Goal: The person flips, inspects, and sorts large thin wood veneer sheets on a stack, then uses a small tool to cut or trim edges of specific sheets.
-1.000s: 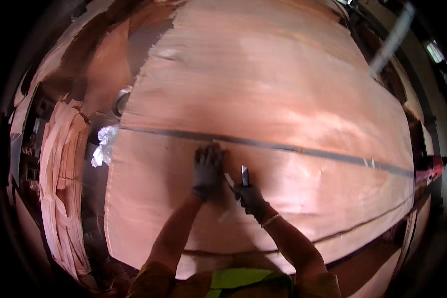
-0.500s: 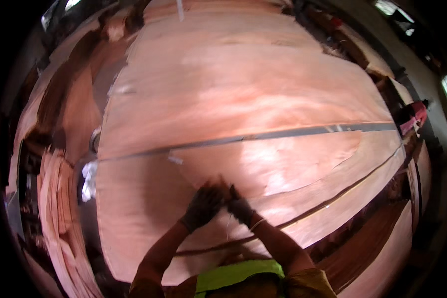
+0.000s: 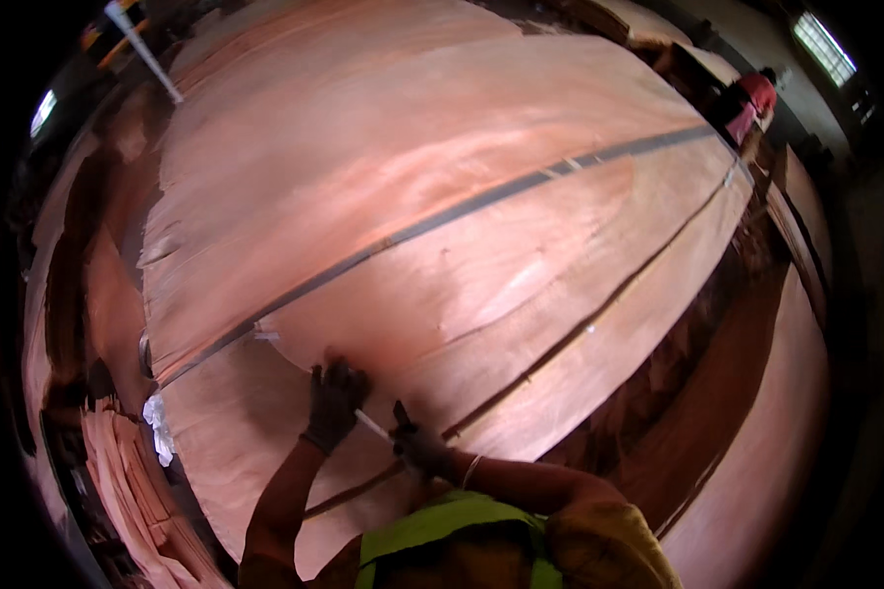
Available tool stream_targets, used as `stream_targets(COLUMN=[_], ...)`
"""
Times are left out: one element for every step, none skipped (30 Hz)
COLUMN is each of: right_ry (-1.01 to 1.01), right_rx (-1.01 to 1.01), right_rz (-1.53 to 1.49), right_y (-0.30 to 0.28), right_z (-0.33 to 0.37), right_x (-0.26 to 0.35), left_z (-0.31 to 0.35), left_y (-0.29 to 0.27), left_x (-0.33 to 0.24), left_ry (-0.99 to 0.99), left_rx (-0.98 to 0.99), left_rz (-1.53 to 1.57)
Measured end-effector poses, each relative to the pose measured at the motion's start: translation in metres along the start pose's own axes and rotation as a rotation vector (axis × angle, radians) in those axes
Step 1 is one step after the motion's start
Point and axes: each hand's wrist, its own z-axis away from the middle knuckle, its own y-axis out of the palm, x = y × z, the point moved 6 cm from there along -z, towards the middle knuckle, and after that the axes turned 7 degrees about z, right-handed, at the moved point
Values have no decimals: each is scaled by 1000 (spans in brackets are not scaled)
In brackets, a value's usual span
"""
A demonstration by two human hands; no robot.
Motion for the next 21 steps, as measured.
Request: stream_targets(right_ry=[-81,-145,-205,-288,-371,-377,-385,-346,-307,-272,-237,-263,-232,-201,-170,-153,-207,-261,-325,-286,-315], right_rx=[-34,-37,-40,-131,-219,-268,-306,-305,-312,-352,-389,-429,-427,-430,-434,-438,-412,-387,-361,-363,-349], right_rz=[-9,94,201,197,196,221,250,234,213,299,387,424,422,420,417,436,382,327,280,355,483], right_y=[-6,-36,-68,-87,-106,-132,-155,-174,-194,-212,-228,-250,-253,-256,-260,-259,-255,-248,-241,-230,-230], right_z=[13,0,-12,-6,0,-5,-14,-19,-24,-31,-39,-50,-54,-55,-55,-53,-51,-47,-41,-23,-25], right_x=[27,30,32,55,84,98,110,122,130,134,132,123,120,117,114,117,119,119,128,142,144], left_z=[3,-8,-23,-33,-42,-53,-63,-76,-93,-106,-111,-118,-123,-131,-140,-144,-144,-144,-146,-144,-140], left_y=[0,4,7,11,14,26,41,52,61,67,75,85,94,98,102,106,111,118,127,134,137], left_x=[8,10,12,17,22,15,4,-10,-31,-55,-69,-85,-93,-102,-110,-114,-121,-127,-131,-129,-125], left_ry=[-8,10,-12,-51,-93,-39,7,60,92,120,113,115,99,94,90,85,142,199,255,254,236], left_rx=[27,41,-18,-74,-132,-133,-138,-142,-62,21,50,76,97,102,106,108,136,165,181,179,165], left_rz=[8,25,64,97,126,166,198,233,317,397,397,404,403,344,285,224,126,27,-76,-136,-130])
